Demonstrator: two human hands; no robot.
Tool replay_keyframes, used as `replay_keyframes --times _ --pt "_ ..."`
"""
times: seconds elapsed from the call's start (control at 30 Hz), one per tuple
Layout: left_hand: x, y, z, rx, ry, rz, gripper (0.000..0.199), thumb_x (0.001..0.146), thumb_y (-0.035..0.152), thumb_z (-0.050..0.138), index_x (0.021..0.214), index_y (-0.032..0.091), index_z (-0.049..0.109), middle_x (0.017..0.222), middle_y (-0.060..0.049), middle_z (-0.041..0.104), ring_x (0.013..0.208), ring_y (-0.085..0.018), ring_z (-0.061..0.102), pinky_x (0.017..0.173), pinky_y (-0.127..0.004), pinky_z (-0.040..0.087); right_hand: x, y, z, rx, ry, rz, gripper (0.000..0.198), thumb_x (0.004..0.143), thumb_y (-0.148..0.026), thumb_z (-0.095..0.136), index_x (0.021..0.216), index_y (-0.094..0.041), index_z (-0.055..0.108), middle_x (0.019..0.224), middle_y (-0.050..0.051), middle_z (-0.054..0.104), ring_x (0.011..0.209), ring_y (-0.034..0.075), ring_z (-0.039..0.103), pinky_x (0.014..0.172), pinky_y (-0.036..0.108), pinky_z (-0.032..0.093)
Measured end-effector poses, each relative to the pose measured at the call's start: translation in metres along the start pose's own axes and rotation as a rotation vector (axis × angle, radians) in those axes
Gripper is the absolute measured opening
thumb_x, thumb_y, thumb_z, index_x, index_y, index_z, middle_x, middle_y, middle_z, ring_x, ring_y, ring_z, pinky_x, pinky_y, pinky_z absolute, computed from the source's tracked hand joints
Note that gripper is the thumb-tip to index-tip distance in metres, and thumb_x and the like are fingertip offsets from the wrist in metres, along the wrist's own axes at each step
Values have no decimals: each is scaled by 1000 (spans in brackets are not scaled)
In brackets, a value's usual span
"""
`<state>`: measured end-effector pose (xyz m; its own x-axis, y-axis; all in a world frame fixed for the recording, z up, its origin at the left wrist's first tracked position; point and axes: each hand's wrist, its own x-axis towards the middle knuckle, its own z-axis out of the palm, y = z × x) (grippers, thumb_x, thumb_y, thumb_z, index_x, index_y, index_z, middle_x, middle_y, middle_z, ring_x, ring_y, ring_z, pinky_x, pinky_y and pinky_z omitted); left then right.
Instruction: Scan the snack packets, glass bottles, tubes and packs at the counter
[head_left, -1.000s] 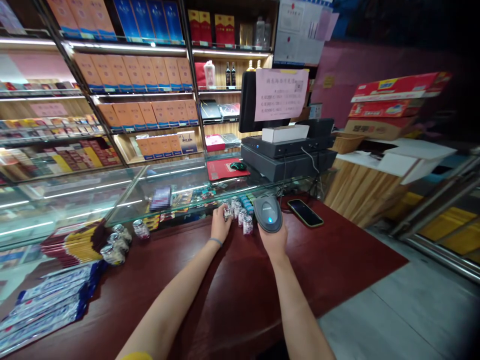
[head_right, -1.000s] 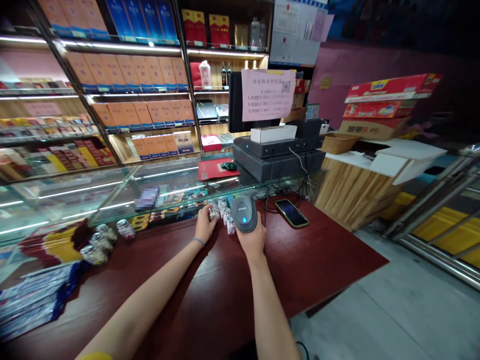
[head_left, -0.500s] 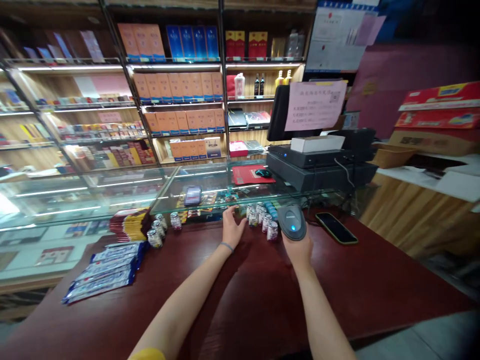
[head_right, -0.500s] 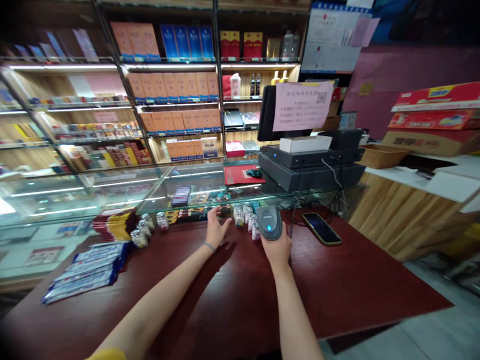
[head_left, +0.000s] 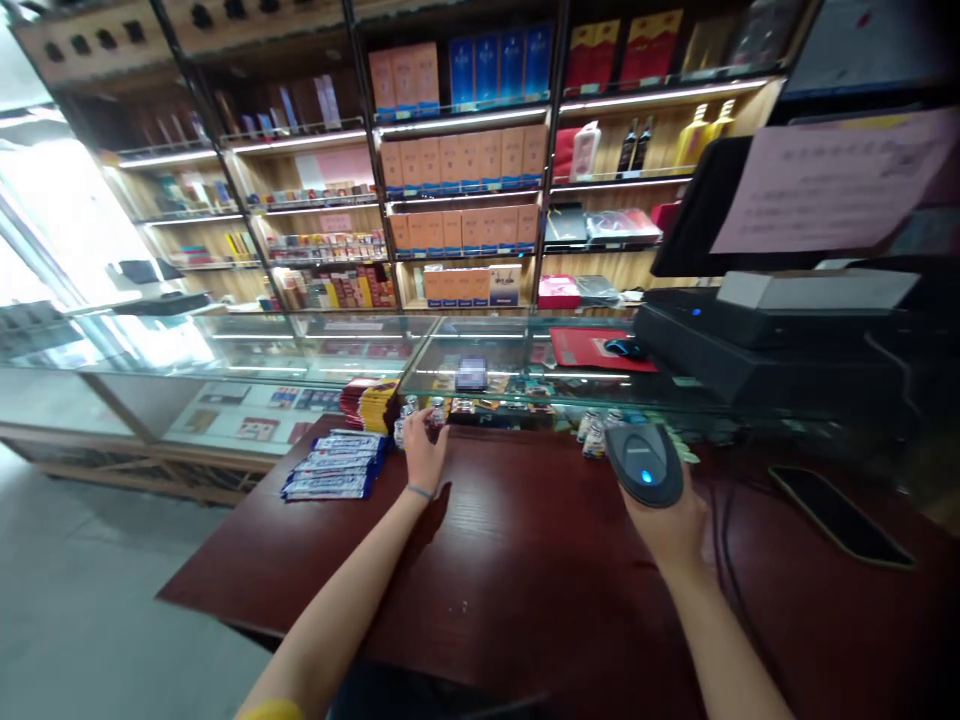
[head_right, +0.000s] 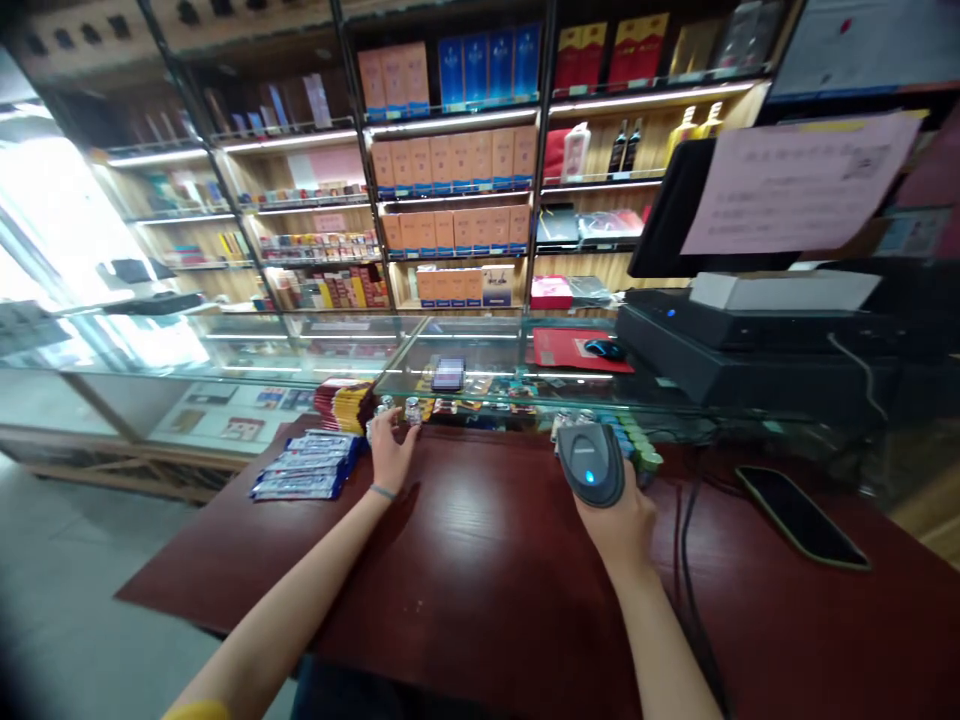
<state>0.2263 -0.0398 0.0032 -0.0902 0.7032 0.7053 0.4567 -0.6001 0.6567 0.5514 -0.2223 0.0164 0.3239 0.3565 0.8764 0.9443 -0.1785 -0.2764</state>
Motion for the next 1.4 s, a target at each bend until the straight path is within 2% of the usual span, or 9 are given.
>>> replay_keyframes --times 0.17,0.37,0.6,0.87,0.97,1.07,1.13,1.23,1.4 --pt "1 -36 -38 147 130 -92 52 79 23 71 128 21 54 128 -13 38 128 -31 39 115 -51 31 -13 -26 9 93 -74 -112 41 80 -44 65 109 -16 59 74 9 70 57 27 67 53 32 48" --pt "0 -68 -44 130 116 -130 66 76 23 73 136 19 47 130 -15 35 129 -31 38 113 -49 35 -33 -49 14 213 -167 -262 30 80 -31 62 107 -18 59 71 5 71 54 23 67 52 30 48" --pt "0 -70 -40 140 -38 -98 64 78 17 70 137 21 47 130 -14 38 128 -30 41 113 -50 36 -40 -53 15 235 -226 -393 31 82 -24 57 112 -17 58 83 6 75 57 21 70 55 28 51" --pt "1 -65 -42 188 -77 -150 50 79 11 65 128 17 55 118 -15 50 118 -30 49 107 -50 40 -41 -51 17 223 -224 -422 30 82 -25 56 110 -14 58 81 8 73 55 22 69 52 29 49" --pt "3 -53 -43 35 -44 -183 49 80 17 69 128 19 56 122 -14 54 119 -30 49 107 -49 40 -40 -53 15 236 -226 -416 30 81 -23 56 110 -14 57 82 8 74 55 22 69 53 29 50" --pt "4 -35 -40 -336 -51 -316 56 80 25 73 133 23 54 131 -12 53 119 -26 52 104 -42 45 -40 -52 13 246 -230 -376 33 81 -23 56 113 -15 57 77 6 73 54 23 69 53 29 50" --pt "2 -22 -37 -686 -156 -494 61 81 29 74 137 27 50 132 -9 56 114 -23 57 99 -40 49 -41 -52 12 244 -233 -346 36 81 -25 57 116 -15 56 72 4 71 52 23 68 51 30 49" --pt "-5 -9 -33 -1098 -406 -747 63 82 29 75 139 31 49 130 -7 59 107 -20 63 92 -41 54 -42 -51 10 257 -267 -317 44 79 -25 58 121 -15 54 73 5 72 53 24 68 52 30 50" --pt "-20 -6 -24 -1208 -647 -814 59 80 21 77 135 28 57 131 -7 60 104 -17 64 86 -30 55 -40 -54 5 329 -409 -370 52 75 -22 56 126 -15 51 81 7 74 60 24 71 57 30 52"
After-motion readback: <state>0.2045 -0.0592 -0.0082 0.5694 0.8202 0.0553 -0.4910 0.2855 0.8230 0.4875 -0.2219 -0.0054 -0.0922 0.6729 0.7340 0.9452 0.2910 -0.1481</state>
